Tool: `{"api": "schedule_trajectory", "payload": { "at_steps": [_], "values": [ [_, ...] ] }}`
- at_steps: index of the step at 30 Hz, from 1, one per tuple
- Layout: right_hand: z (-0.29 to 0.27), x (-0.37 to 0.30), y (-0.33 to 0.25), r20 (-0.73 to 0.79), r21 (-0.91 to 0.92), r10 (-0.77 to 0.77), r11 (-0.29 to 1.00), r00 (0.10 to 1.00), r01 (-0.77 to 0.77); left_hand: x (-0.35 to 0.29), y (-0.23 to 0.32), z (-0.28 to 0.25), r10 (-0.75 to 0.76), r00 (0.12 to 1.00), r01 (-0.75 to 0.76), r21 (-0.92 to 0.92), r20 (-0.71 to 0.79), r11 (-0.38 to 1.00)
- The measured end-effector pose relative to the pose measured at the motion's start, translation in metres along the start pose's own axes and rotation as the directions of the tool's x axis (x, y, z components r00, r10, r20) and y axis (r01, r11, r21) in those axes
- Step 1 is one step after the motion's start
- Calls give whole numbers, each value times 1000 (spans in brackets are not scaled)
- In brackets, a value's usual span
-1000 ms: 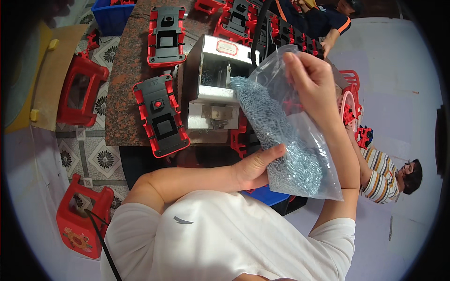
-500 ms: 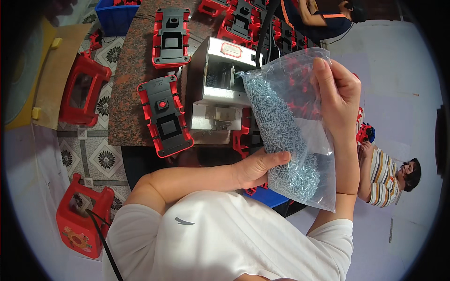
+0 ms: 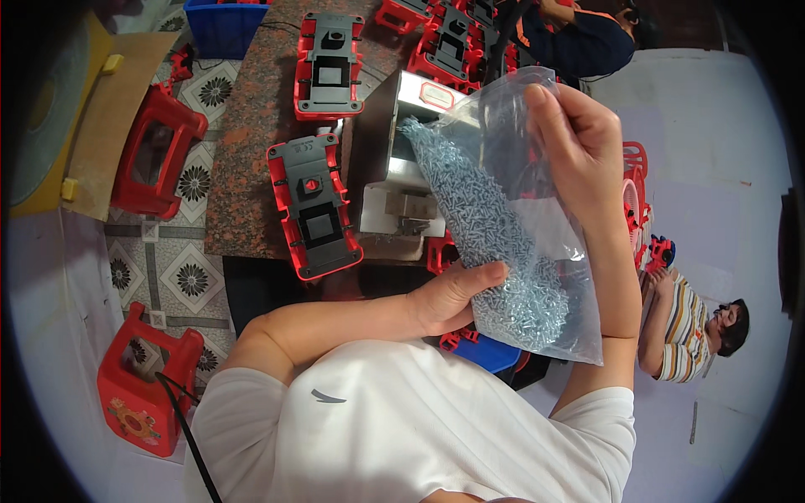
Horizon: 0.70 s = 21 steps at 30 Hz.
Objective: The person fastens components onto plastic casings using an electric screwdriver, arranges the assembled casings on the table, and handles a bag of screws.
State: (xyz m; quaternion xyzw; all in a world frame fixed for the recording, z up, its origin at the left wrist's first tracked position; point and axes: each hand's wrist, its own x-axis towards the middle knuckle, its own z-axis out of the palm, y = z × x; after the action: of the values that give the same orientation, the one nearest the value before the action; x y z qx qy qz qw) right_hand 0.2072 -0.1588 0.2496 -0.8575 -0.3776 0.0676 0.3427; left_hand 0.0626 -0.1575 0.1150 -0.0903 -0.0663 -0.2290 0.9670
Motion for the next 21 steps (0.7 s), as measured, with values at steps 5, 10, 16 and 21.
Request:
{"api": "schedule_trajectory", "payload": {
  "at_steps": [5, 10, 16, 21],
  "values": [
    [5, 6, 0, 45, -65, 20, 998, 999, -17, -1, 2, 4, -34, 999, 35, -57, 17, 998],
    [-5, 4, 5, 45, -95, 13, 995, 999, -9, 4, 0, 4, -34, 999, 34, -37, 13, 999],
    [-13, -6, 0, -54, -56, -13, 998, 998, 10, 8, 0, 7, -10, 1000, 10, 14, 24, 1000],
    [-7, -2, -6, -53, -15, -46, 999, 998, 45, 8, 3, 6, 42, 999, -44, 59, 25, 997]
  ]
}}
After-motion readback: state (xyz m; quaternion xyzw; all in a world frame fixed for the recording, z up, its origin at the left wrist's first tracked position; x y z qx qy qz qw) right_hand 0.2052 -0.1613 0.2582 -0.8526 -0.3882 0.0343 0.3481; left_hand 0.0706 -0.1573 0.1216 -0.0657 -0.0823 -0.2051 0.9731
